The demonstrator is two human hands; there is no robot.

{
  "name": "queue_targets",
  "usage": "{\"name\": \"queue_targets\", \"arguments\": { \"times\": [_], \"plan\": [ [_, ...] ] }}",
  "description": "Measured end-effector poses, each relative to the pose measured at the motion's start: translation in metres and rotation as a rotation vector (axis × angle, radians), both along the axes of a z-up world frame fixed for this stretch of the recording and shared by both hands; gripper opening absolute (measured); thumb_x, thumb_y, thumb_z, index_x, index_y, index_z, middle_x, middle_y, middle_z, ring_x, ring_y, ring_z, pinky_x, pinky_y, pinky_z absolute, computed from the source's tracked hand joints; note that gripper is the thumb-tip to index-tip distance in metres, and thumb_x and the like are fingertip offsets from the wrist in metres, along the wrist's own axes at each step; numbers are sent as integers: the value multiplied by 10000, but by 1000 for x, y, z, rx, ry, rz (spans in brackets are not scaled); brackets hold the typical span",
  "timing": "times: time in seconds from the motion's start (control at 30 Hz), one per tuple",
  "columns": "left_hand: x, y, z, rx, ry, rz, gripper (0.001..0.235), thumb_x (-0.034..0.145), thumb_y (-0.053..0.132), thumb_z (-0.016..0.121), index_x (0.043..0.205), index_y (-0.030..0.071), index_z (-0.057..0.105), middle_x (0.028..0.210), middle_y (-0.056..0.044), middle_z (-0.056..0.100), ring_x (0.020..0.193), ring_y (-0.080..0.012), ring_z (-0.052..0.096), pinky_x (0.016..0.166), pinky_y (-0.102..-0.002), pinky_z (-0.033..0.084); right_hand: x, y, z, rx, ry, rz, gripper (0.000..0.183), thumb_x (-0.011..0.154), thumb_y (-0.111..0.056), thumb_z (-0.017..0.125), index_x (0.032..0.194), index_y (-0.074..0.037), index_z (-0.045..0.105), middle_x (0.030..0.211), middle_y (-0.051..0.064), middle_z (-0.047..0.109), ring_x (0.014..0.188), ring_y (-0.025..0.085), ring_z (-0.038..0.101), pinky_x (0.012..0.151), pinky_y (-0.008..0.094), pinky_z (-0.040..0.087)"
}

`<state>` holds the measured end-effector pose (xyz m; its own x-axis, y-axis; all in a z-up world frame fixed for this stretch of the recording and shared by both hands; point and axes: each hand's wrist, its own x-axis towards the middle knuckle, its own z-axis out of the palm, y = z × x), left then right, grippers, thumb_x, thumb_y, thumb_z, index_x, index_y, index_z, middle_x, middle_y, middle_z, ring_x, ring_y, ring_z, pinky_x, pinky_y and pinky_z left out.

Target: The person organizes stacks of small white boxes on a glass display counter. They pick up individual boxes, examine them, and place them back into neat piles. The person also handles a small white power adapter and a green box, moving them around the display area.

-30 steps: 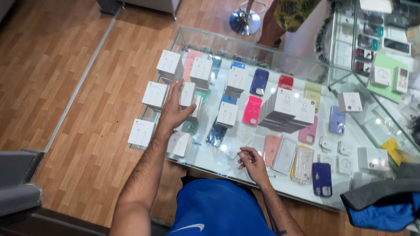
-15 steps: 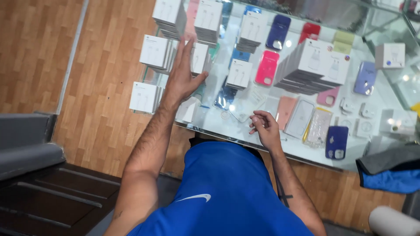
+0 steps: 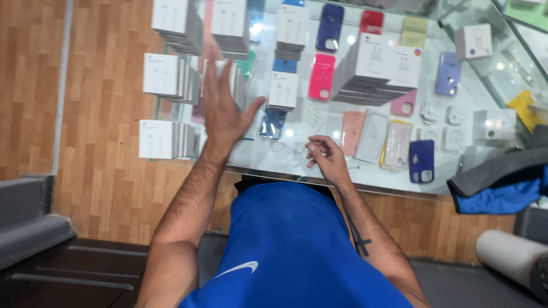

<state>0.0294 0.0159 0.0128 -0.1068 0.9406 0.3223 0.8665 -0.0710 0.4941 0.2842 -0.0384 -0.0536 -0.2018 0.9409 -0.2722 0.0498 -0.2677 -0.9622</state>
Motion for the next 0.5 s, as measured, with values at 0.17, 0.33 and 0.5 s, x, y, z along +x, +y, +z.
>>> {"name": "queue_targets", "arguments": {
  "times": [0.17, 0.33, 0.5],
  "plan": [
    [68, 21, -40, -128, 57, -102, 852, 795, 474, 775, 1398, 91, 309, 1489, -187, 119, 1380, -389, 184, 1102, -472, 285, -1, 0, 6, -31, 2, 17, 261, 859, -144, 578, 1078, -4, 553, 912, 150, 619, 708, 177, 592, 524, 276, 575],
    [84, 28, -74, -166, -35, -55, 830, 803, 352, 739, 1409, 78, 241, 1483, -236, 113, 1310, -420, 318, 1002, -472, 390, 2, -1, 3, 0, -2, 24, 255, 861, -143, 575, 1073, -2, 553, 922, 149, 618, 711, 173, 590, 533, 269, 578],
    [83, 23, -69, -178, -125, 20, 786, 815, 210, 694, 1415, 91, 201, 1503, -199, 104, 1195, -387, 487, 786, -429, 527, 4, -2, 0, 41, 5, 77, 246, 869, -139, 570, 1064, 10, 546, 917, 163, 619, 693, 167, 584, 532, 258, 571]
  ]
}}
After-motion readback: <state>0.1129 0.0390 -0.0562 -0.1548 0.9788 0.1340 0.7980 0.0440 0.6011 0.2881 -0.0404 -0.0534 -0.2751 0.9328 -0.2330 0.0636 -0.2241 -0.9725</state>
